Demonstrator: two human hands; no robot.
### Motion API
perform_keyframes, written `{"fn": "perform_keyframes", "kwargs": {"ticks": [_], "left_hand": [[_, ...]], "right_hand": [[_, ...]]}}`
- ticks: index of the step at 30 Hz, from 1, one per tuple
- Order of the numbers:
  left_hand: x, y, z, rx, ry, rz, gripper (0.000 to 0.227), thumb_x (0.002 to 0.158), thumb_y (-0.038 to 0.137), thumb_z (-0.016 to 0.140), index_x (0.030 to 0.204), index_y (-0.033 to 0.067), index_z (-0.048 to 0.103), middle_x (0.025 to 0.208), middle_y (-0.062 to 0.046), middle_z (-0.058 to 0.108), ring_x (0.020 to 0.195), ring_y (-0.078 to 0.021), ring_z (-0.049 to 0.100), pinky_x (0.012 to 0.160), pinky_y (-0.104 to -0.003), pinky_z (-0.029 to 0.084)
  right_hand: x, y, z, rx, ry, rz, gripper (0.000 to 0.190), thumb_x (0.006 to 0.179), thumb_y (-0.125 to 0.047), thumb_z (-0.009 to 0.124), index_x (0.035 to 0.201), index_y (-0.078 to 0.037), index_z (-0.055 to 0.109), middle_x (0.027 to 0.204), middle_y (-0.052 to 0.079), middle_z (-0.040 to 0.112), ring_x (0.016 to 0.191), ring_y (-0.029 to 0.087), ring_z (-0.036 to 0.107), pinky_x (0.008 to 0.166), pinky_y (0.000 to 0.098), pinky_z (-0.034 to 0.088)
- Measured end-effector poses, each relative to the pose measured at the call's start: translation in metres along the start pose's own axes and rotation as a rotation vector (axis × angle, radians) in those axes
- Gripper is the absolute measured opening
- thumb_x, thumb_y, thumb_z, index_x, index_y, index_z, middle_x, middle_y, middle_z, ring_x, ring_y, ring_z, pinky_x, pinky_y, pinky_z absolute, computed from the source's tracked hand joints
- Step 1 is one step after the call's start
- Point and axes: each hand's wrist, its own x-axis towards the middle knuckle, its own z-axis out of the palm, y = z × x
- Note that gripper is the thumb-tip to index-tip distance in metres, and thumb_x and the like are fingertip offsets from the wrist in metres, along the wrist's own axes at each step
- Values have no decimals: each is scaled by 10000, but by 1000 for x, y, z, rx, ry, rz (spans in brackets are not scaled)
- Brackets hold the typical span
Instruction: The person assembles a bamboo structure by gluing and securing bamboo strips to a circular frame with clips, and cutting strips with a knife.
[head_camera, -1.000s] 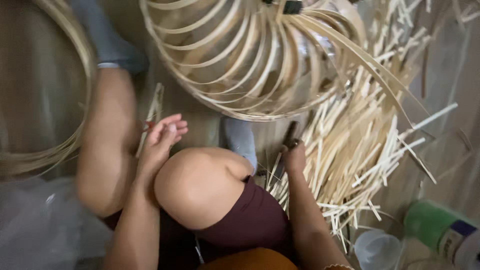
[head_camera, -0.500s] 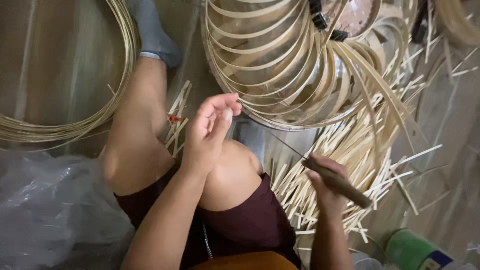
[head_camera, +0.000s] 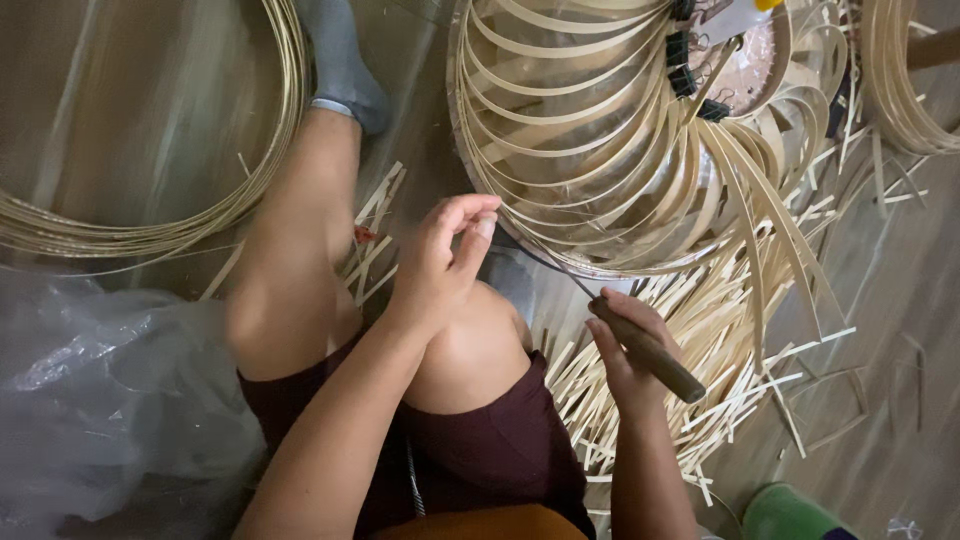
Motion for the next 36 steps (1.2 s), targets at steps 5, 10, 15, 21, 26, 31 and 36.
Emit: {"fn": "perform_keyframes", "kwargs": {"ticks": [5,10,15,21,26,31,36], "left_hand": [[0,-3,1,27,-7,-7,232,1051,151,623,1257,48,651,1126,-100,729,978,-187,714,899,-315,574],[-3,-6,3,42,3,62,242,1039,127,629,1267,47,629,1156,-94,725,963,-189,705,889,-322,574],[1,0,3,73,-3,69,250,1016,98,638,1260,49,629,1159,-87,729,952,-189,707,881,-325,572],[7,42,6,19,-210,116,376,989,127,681,1355,70,616,1316,-115,679,1207,-240,683,1048,-352,541],[17,78,47,90,-484,518,595,848,247,806,1374,55,605,1331,-134,648,1236,-317,614,1089,-493,397],[13,68,79,-4,-545,229,338,961,137,679,1299,123,689,1235,-59,763,1115,-208,755,997,-347,590],[14,46,74,-97,-237,237,252,1040,113,632,1271,41,701,1234,-95,752,1075,-178,736,942,-307,597]], "right_hand": [[11,-3,-3,-96,-44,-30,324,881,32,798,1176,1,665,1227,143,709,1124,228,700,996,348,579],[16,-8,-1,-79,-55,-37,316,881,-1,810,1161,-17,664,1230,132,715,1145,218,707,1015,336,588],[23,-14,4,-112,-57,-3,313,877,-39,823,1158,-30,685,1163,126,737,1067,192,732,959,326,603],[49,-21,21,-280,-111,-22,317,853,-75,855,1129,-24,708,1068,121,752,972,189,736,846,313,600],[52,0,32,334,-88,537,346,846,-111,717,1183,-119,638,1107,93,740,959,211,758,803,326,642],[40,17,18,-434,-123,-77,310,846,-103,744,1143,-40,677,1167,170,696,1081,354,673,919,444,553],[15,32,-92,-1130,319,17,493,783,-315,822,1237,-146,730,1384,308,551,1240,469,531,994,521,435]]}}
